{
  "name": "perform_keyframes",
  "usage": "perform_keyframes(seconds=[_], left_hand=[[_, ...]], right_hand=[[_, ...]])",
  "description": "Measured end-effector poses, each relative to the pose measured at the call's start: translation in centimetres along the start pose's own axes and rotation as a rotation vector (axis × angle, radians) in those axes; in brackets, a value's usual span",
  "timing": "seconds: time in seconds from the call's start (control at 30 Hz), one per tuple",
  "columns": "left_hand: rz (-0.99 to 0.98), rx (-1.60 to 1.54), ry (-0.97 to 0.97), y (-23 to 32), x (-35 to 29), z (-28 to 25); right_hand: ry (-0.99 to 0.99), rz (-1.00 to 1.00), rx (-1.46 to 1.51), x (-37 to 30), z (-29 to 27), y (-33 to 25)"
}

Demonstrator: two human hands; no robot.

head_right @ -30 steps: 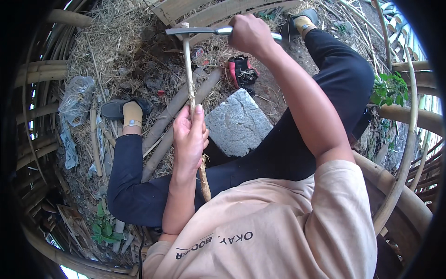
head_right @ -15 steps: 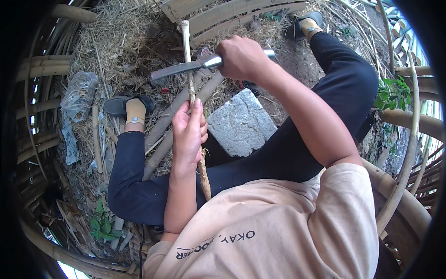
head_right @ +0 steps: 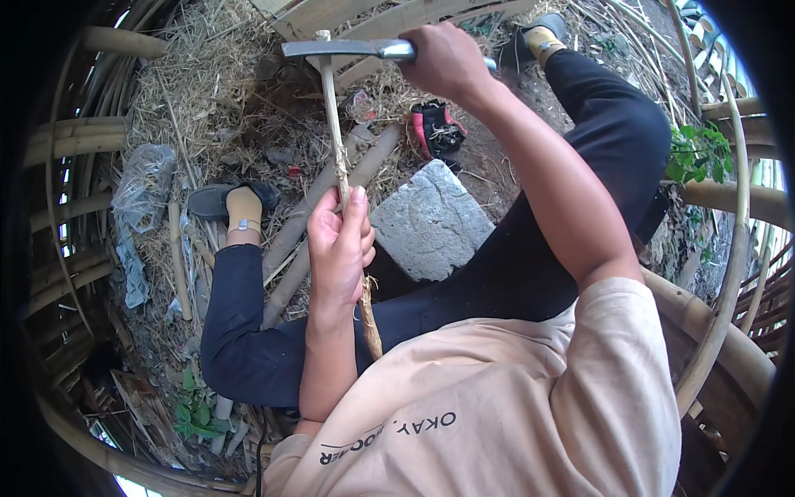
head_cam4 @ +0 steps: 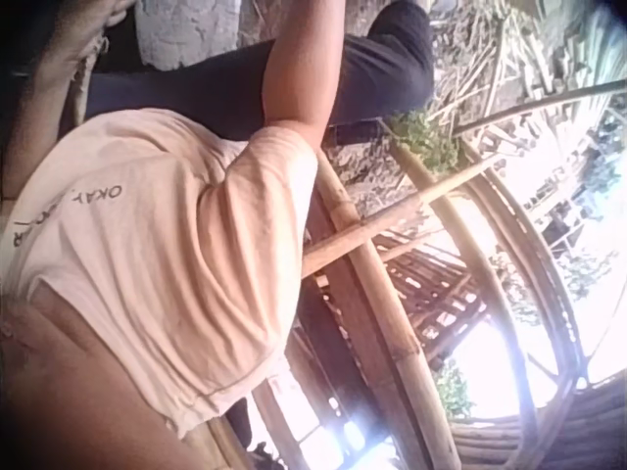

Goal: The person whittles a thin wooden branch using a knife, scraping bark and material from the surface with downward strokes while holding the branch in their left hand.

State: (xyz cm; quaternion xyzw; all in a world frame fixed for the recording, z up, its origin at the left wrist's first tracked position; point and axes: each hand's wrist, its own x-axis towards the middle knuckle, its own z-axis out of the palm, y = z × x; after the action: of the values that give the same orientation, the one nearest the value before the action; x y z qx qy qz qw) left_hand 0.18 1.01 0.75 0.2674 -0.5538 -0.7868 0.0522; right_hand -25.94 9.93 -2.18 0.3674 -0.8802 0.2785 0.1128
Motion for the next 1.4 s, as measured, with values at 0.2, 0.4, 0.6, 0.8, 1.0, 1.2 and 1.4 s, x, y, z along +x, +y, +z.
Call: perform_keyframes(seconds=[0.2, 0.4, 0.6, 0.8, 1.0, 1.2, 1.4], left_hand=[[0.014, 0.062, 0.062, -1.2, 1.3, -1.2], [-0.009, 0.125, 0.071, -1.8, 0.9, -1.7], [-0.017, 0.050, 0.004, -0.4, 0.2, 0.2], [-0.013, -0.027, -0.002, 0.2, 0.2, -0.6], [0.009, 0.099, 0.063, -1.6, 1.4, -1.6], [0.102, 0.277, 0.151, -2.4, 1.8, -1.5], [0.093, 0.246, 0.154, -2.5, 1.4, -1.6]], right_hand=[[-0.328, -0.107, -0.025, -1.5, -0.5, -3.0], [-0.394, -0.030, 0.015, -2.7, 0.5, -4.1], [-0.104, 0.104, -0.178, 0.7, 0.4, 1.8], [-0.163, 0.034, 0.023, -0.9, -1.5, -1.2], [-0.432, -0.137, 0.004, -2.7, -1.4, -4.5], [-0.499, -0.075, -0.076, -3.5, -0.6, -4.8], [-0.430, -0.027, -0.063, -4.0, 0.4, -5.0]])
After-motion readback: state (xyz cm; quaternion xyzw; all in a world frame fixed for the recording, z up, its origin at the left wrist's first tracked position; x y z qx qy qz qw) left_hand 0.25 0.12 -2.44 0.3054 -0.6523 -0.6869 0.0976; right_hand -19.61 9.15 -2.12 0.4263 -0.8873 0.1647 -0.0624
